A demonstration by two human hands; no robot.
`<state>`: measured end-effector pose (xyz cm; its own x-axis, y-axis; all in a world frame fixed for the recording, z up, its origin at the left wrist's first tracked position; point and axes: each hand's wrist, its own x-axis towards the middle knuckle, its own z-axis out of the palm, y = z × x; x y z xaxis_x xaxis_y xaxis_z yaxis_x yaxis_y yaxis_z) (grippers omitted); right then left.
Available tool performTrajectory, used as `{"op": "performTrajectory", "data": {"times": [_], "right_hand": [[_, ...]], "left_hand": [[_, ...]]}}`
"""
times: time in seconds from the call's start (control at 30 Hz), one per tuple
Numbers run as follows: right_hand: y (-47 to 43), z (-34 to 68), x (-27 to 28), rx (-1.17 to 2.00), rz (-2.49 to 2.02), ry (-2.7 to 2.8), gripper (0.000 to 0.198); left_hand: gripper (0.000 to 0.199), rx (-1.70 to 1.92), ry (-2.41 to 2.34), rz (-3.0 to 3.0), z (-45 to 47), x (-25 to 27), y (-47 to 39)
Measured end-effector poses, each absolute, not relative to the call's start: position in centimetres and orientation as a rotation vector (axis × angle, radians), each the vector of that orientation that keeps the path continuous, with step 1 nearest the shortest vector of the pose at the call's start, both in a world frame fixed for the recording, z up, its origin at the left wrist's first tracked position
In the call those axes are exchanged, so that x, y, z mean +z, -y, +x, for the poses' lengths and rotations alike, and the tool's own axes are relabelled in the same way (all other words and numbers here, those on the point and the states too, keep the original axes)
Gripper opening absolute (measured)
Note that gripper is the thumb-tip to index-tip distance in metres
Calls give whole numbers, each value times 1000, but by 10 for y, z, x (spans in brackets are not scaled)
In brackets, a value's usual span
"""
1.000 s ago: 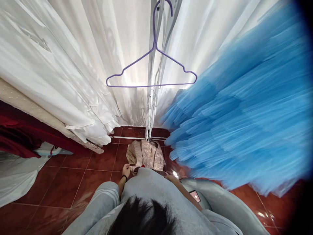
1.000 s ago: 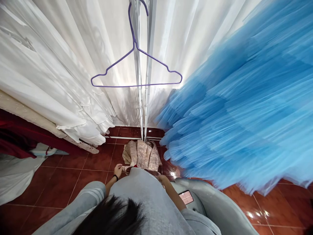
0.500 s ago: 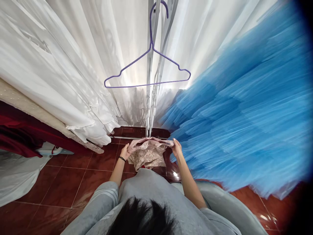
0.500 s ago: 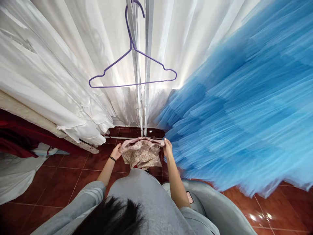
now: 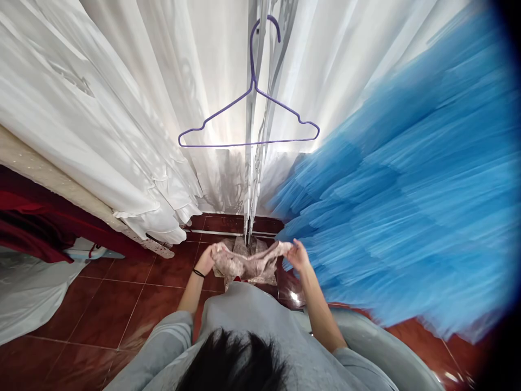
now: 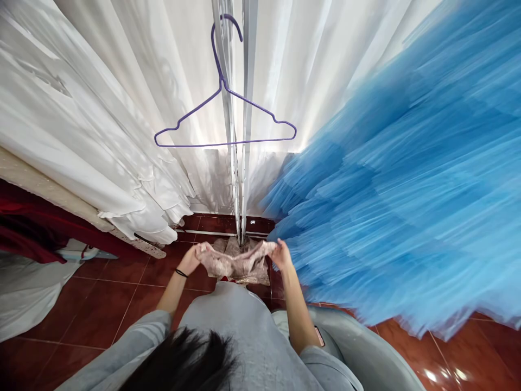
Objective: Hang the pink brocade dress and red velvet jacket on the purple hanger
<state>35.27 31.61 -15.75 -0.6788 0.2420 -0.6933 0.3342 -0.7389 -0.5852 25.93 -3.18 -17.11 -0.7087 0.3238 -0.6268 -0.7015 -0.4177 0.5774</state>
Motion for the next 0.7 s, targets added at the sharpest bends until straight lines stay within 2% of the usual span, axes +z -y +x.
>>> {"op": "performTrajectory", "data": {"times": [0.1,0.17,0.27,0.4,0.57,0.7], "right_hand": [[-338,319,-102,-2981,824,-1073,14],[-340,302,-75,-3139,528,-1153,18],[-330,283,-57,-3025,360,-1453,33],[-318,268,-52,-2810,415,-1781,24],[-323,266,-15,-3017,458,-1897,30],[-319,265,21,-3079,360,-2101,19]], "left_hand": [[20,2433,-1149,-247,222,-114,41],[26,2499,-1200,-35,208,-85,41],[33,2366,-1359,116,198,-66,30],[33,2380,-1491,105,188,-61,25],[20,2545,-1587,275,171,-14,66],[16,2411,-2261,378,148,28,80]]}}
